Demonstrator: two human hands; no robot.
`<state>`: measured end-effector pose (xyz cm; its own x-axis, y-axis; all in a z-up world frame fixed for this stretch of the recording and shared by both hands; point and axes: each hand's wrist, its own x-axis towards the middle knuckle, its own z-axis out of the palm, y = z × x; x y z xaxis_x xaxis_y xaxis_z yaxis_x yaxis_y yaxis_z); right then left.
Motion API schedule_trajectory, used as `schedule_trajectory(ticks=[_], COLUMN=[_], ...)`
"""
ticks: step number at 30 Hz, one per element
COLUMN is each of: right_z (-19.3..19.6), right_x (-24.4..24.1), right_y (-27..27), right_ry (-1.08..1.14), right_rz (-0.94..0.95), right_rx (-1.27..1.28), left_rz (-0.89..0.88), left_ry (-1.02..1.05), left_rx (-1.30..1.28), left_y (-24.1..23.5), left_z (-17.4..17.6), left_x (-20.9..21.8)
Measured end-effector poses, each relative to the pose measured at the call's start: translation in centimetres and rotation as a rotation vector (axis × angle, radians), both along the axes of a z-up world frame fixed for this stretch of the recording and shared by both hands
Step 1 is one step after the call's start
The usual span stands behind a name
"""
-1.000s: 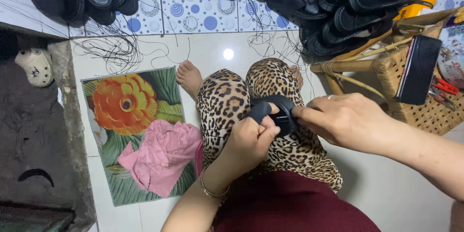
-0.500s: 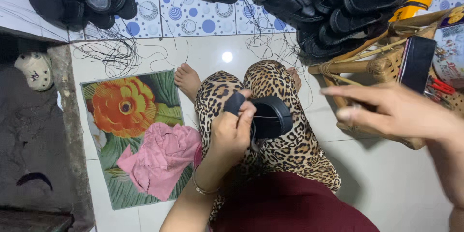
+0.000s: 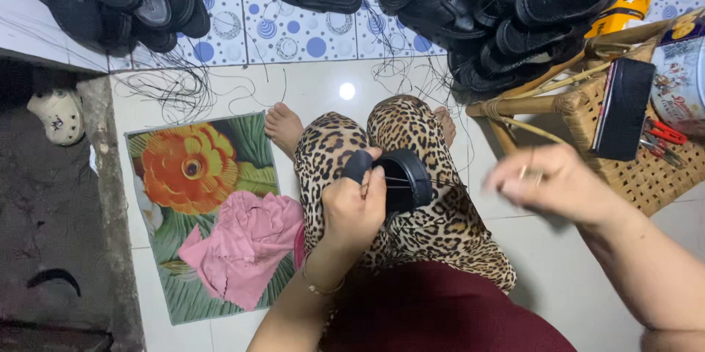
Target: The person sits on the floor and sews a black shoe using a needle and thread. They hold the shoe in their left hand and use their right hand to push the needle through the sole and upper, pulling the thread tight repeatedly.
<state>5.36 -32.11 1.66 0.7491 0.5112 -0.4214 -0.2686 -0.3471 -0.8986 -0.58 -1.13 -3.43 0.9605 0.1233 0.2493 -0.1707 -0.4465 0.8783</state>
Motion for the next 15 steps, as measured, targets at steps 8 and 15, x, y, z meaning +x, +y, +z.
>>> schedule_trajectory(ticks=[8,15], right_z=[-1.4,1.8], right_x=[-1.2,-0.2], right_y=[6.3,7.2], right_ry=[-0.267,-0.487], right_rz=[-0.071,-0.063], right_rx=[0.242,0.013], left_rz=[0.185,0.133], left_ry=[-0.389,-0.152], left_rx=[0.378,-0.049], left_y=[-0.5,0.5], left_z=[0.9,0.5], left_x=[2.1,0.6])
